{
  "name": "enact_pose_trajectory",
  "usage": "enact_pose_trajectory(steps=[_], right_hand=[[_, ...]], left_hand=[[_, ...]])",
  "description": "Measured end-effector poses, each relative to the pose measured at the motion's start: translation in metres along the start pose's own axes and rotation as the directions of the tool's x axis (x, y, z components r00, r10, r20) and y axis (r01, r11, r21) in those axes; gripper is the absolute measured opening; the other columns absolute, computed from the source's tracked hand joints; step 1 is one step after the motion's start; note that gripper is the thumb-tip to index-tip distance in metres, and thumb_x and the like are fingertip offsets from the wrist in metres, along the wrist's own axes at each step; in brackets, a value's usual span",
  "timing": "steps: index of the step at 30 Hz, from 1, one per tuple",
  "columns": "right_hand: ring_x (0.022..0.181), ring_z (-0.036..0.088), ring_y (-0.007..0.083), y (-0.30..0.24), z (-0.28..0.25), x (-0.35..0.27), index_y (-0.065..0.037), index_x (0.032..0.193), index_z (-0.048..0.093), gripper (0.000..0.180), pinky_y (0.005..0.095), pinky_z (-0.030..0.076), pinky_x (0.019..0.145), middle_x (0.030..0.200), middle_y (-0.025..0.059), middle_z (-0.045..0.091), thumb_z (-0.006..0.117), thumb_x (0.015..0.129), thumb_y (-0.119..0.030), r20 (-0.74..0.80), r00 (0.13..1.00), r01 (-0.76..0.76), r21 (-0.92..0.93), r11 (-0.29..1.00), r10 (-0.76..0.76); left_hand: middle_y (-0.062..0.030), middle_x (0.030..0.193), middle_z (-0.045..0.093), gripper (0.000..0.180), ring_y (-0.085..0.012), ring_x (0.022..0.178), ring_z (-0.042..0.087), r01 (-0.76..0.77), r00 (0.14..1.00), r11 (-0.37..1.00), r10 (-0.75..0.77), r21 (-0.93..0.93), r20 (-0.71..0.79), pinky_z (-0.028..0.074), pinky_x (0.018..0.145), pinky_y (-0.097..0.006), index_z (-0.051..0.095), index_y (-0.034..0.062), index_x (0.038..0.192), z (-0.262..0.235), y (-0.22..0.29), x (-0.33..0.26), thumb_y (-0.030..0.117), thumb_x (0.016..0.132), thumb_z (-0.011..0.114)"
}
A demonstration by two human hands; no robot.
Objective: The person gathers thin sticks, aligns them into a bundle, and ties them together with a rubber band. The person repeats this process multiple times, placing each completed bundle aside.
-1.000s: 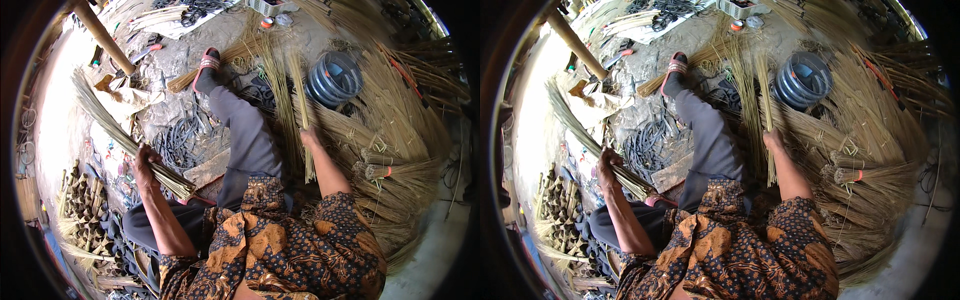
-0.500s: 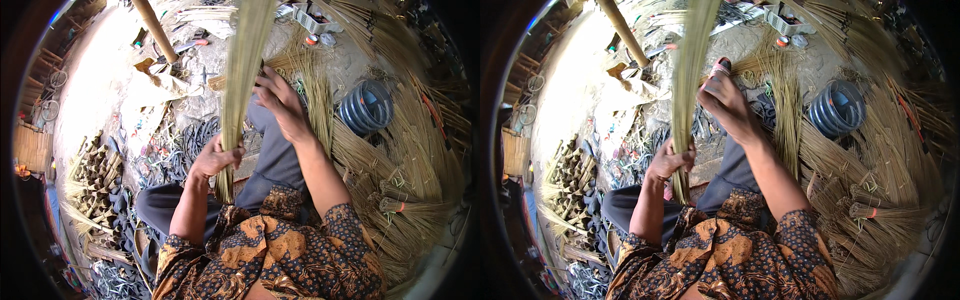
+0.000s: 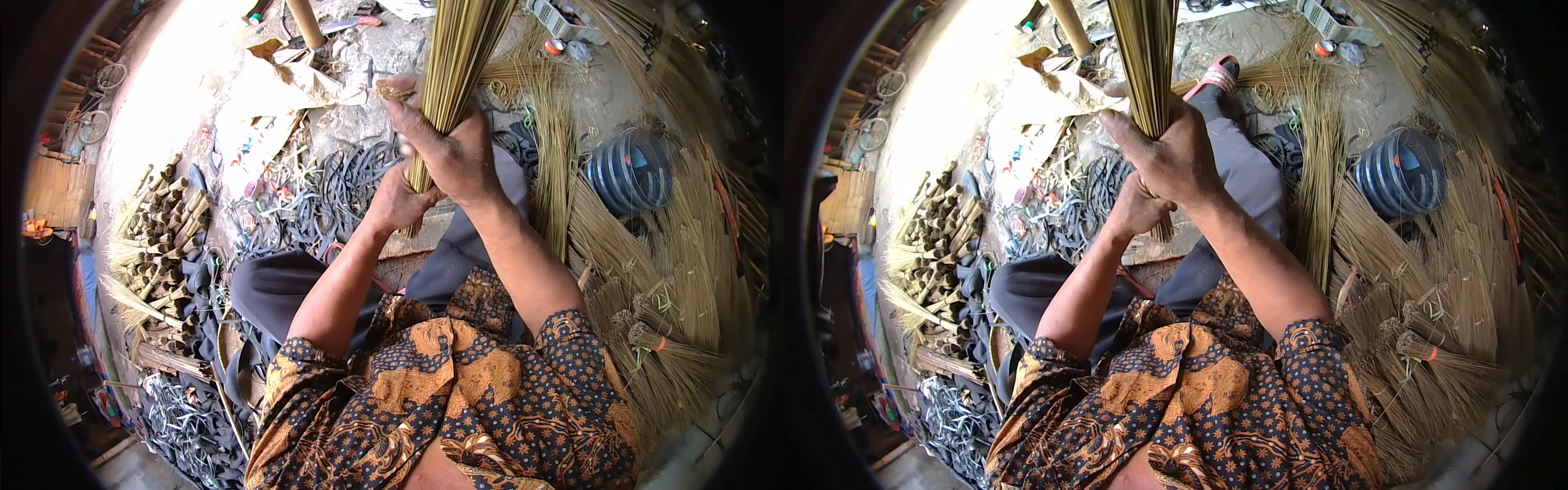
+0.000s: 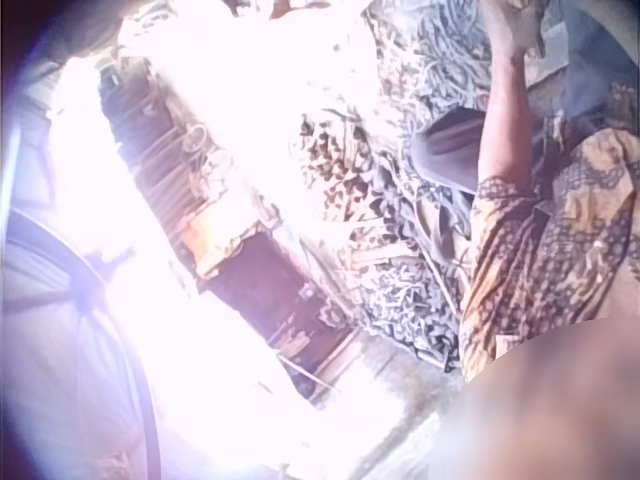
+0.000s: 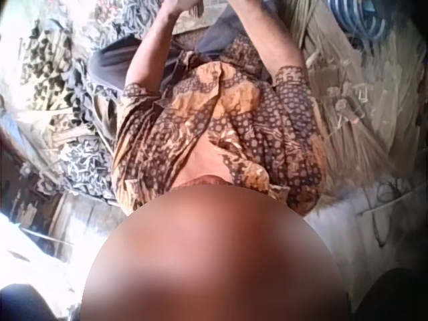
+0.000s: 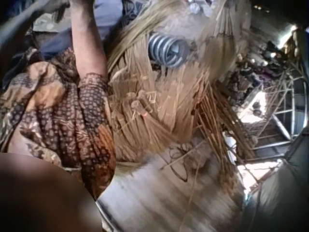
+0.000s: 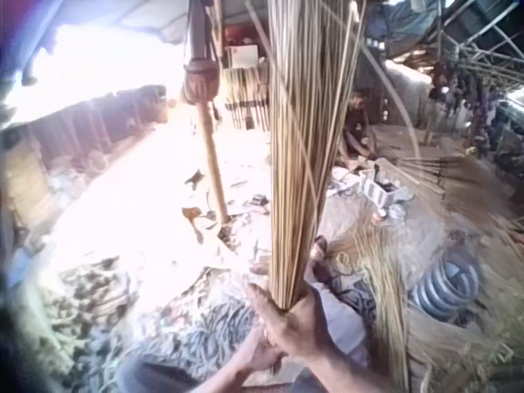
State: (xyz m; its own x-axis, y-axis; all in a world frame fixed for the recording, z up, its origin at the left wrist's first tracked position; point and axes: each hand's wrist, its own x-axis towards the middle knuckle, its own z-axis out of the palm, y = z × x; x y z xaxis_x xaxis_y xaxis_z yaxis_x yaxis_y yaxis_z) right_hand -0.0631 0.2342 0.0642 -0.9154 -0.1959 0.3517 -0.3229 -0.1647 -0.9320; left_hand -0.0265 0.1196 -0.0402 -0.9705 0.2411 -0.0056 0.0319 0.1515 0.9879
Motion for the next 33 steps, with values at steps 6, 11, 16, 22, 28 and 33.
enact_pose_trajectory(steps=[6, 11, 16, 22, 28, 33], right_hand=[[0.067, 0.053, 0.0044, -0.009, 0.011, -0.013, -0.003, 0.115, 0.075, 0.02, 0.0236, 0.042, 0.059, 0.076, -0.0037, 0.064, 0.066, 0.103, -0.015, 0.041, 0.99, 0.141, -0.188, 0.972, -0.136], [0.09, 0.076, 0.0258, 0.014, 0.005, -0.036, -0.003, 0.113, 0.073, 0.022, 0.0377, 0.058, 0.076, 0.099, 0.0166, 0.077, 0.07, 0.098, -0.019, 0.133, 0.991, 0.045, -0.232, 0.972, -0.014], [0.089, 0.074, 0.0373, 0.082, 0.008, -0.067, -0.003, 0.114, 0.07, 0.025, 0.0448, 0.057, 0.076, 0.095, 0.0202, 0.074, 0.07, 0.096, -0.02, 0.133, 0.974, -0.135, -0.318, 0.938, 0.185], [0.093, 0.074, 0.0344, 0.108, -0.013, -0.067, -0.005, 0.114, 0.071, 0.022, 0.043, 0.057, 0.08, 0.1, 0.0195, 0.074, 0.068, 0.097, -0.018, 0.236, 0.948, -0.146, -0.282, 0.948, 0.216], [0.095, 0.075, 0.0267, 0.101, -0.004, -0.073, -0.005, 0.118, 0.071, 0.027, 0.0405, 0.057, 0.081, 0.099, 0.016, 0.076, 0.069, 0.098, -0.022, 0.114, 0.947, -0.24, -0.371, 0.897, 0.3], [0.063, 0.059, 0.0123, 0.08, -0.03, -0.019, -0.003, 0.122, 0.068, 0.044, 0.0315, 0.051, 0.062, 0.079, 0.0011, 0.064, 0.067, 0.102, -0.041, -0.01, 0.956, -0.293, -0.063, 0.954, 0.293]], left_hand=[[-0.0103, 0.094, 0.074, 0.028, -0.0165, 0.092, 0.069, -0.273, 0.94, 0.961, 0.256, -0.045, -0.225, 0.056, 0.083, -0.035, 0.068, -0.0003, 0.114, 0.022, 0.003, -0.013, 0.008, 0.088, 0.073], [-0.0205, 0.122, 0.067, 0.043, -0.0352, 0.118, 0.064, -0.273, 0.942, 0.955, 0.24, -0.115, -0.237, 0.051, 0.099, -0.044, 0.059, 0.0014, 0.132, 0.028, -0.035, -0.016, 0.01, 0.091, 0.066], [-0.0233, 0.137, 0.059, 0.055, -0.0418, 0.131, 0.055, -0.273, 0.938, 0.929, 0.315, 0.252, -0.145, 0.044, 0.11, -0.048, 0.047, 0.0027, 0.145, 0.045, -0.111, -0.02, 0.01, 0.092, 0.061], [-0.0231, 0.129, 0.063, 0.048, -0.0375, 0.124, 0.06, -0.187, 0.97, 0.979, 0.197, 0.078, -0.143, 0.047, 0.105, -0.045, 0.055, 0.001, 0.134, 0.044, -0.13, -0.021, 0.01, 0.089, 0.066], [-0.0206, 0.111, 0.071, 0.034, -0.033, 0.106, 0.069, -0.12, 0.962, 0.991, 0.131, 0.059, -0.238, 0.054, 0.092, -0.045, 0.064, 0.0037, 0.123, 0.062, -0.134, -0.032, 0.013, 0.091, 0.067], [-0.0094, 0.08, 0.069, 0.029, -0.0149, 0.072, 0.061, 0.279, 0.955, 0.958, -0.269, 0.072, -0.125, 0.052, 0.068, -0.036, 0.066, 0.0015, 0.096, 0.06, -0.113, -0.033, 0.028, 0.093, 0.078]])
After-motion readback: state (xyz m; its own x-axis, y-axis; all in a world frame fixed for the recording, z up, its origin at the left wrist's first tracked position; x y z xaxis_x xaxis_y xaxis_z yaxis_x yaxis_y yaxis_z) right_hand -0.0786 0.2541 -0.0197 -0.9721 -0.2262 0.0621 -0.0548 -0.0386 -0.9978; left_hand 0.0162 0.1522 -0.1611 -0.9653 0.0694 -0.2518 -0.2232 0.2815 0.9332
